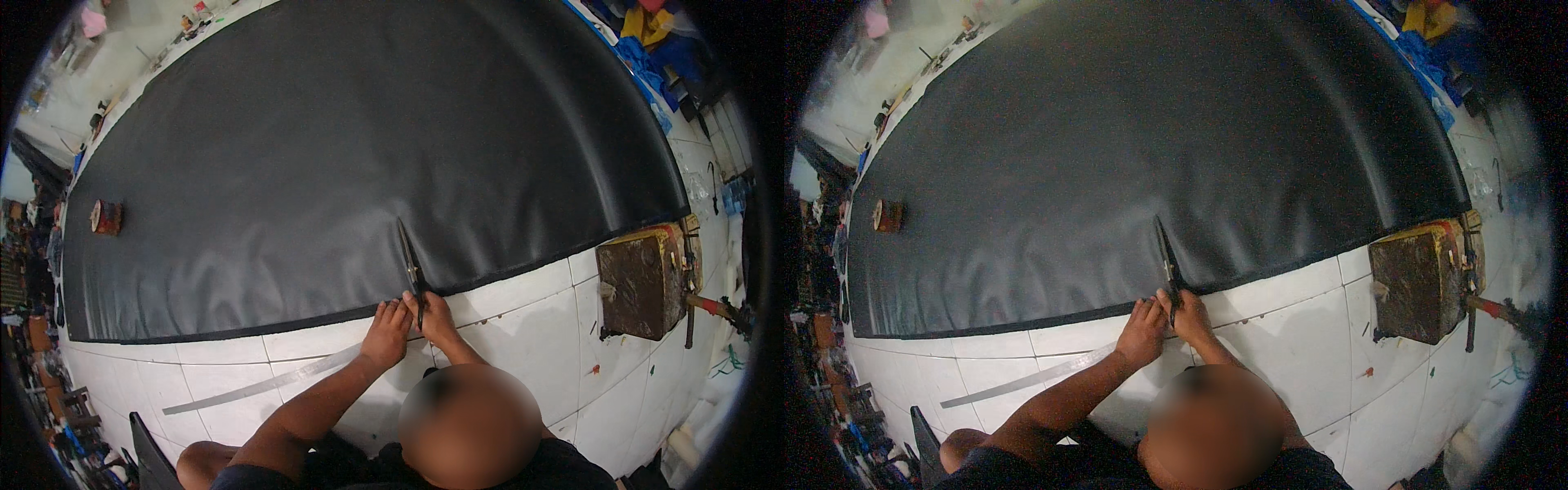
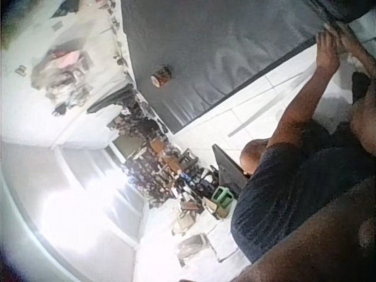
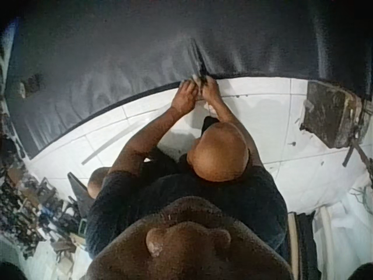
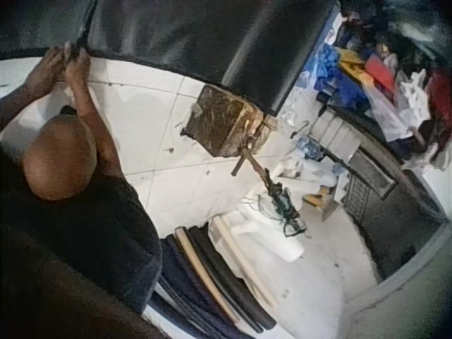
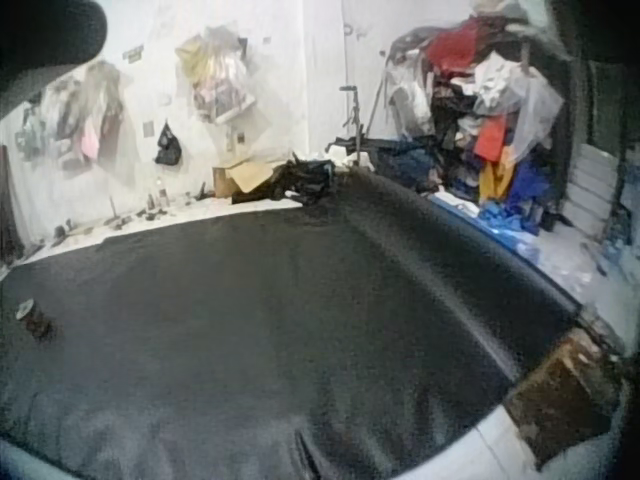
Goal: The person cuts fabric with scissors and folds the cut sheets by hand, flattening the layers with a round weight.
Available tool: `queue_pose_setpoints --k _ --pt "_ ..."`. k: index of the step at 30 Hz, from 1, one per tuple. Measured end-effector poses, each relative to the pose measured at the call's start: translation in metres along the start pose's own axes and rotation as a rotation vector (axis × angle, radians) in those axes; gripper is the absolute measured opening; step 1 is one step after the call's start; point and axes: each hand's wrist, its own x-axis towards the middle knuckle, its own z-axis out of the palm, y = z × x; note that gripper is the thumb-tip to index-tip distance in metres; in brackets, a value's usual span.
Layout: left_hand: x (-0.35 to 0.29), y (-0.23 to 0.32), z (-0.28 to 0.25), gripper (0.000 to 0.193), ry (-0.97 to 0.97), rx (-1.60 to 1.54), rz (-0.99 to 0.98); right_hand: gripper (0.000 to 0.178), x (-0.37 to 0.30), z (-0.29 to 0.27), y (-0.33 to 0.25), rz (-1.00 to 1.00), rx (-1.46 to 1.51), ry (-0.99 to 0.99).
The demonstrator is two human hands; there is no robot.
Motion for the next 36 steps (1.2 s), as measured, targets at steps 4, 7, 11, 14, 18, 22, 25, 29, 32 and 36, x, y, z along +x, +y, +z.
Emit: queue_pose_setpoints --k 4,7,11,14,18,22,25,29,32,36 --pt "-0.002 0.0 -0.007 0.063 -0.034 0.039 -0.009 0.058 0.018 -0.003 -0.018 0.098 0.07 -0.126" --pt "0.0 0.003 -0.008 0.063 -0.068 0.072 -0.018 0.059 0.042 0.003 -0.037 0.15 0.149 -0.161" --pt "0.004 0.006 -0.008 0.069 -0.049 0.047 0.002 0.058 0.066 0.006 -0.038 0.093 0.114 -0.047" --pt "0.006 0.003 -0.014 0.068 -0.037 0.02 -0.014 0.059 0.067 0.005 -0.048 0.076 0.131 -0.048" --pt "0.005 0.005 -0.019 0.068 -0.076 0.048 -0.058 0.059 0.071 0.007 -0.051 0.049 0.124 -0.08" --pt "0.002 0.008 -0.012 0.073 -0.08 0.135 -0.027 0.055 0.105 0.008 -0.079 0.068 0.137 -0.086" --pt "0.004 0.013 -0.021 0.071 -0.106 0.099 -0.04 0.051 0.122 0.012 -0.087 0.125 0.175 -0.052" --pt "0.019 0.021 -0.031 0.077 -0.128 0.028 -0.095 0.052 0.136 0.01 -0.071 0.075 0.098 0.004" --pt "0.042 0.028 -0.045 0.075 -0.248 -0.036 -0.244 0.052 0.134 0.011 -0.082 0.046 0.181 -0.043" --pt "0.04 0.024 -0.03 0.074 -0.242 0.059 -0.259 0.055 0.131 0.012 -0.101 0.091 0.138 -0.065"
